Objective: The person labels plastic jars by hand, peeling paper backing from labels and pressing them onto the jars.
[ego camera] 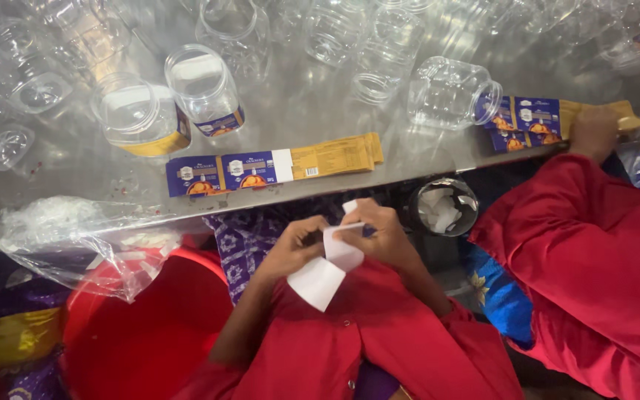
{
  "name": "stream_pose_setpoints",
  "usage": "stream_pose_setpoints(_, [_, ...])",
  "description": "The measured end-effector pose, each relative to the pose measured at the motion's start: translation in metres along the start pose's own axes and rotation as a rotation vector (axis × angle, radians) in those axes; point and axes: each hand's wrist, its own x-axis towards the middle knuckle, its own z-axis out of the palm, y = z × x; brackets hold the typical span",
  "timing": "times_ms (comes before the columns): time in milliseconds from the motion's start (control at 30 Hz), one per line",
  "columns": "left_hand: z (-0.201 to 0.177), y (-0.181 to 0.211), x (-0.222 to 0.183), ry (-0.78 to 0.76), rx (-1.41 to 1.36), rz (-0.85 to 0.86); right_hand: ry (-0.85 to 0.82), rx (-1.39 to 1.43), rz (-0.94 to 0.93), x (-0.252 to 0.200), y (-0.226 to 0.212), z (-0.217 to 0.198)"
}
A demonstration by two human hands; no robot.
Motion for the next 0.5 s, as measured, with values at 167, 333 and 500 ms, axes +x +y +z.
stream_pose_setpoints(167, [-0.002,0.006,0.002,0.125,0.062,-0.07,0.143,-0.087,0.021,0.0,-0.003,0.002])
stream_pose_setpoints(333, [0.007,0.009,0.01,0.22,0.092,-0.064,0.235,-0.092,0.051,0.005,-0.007,0.013])
stream_pose_setpoints(500, [0.011,0.011,0.018,0.326,0.386,-0.007,0.195,-0.54,-0.354,0.013,-0.01,0.021])
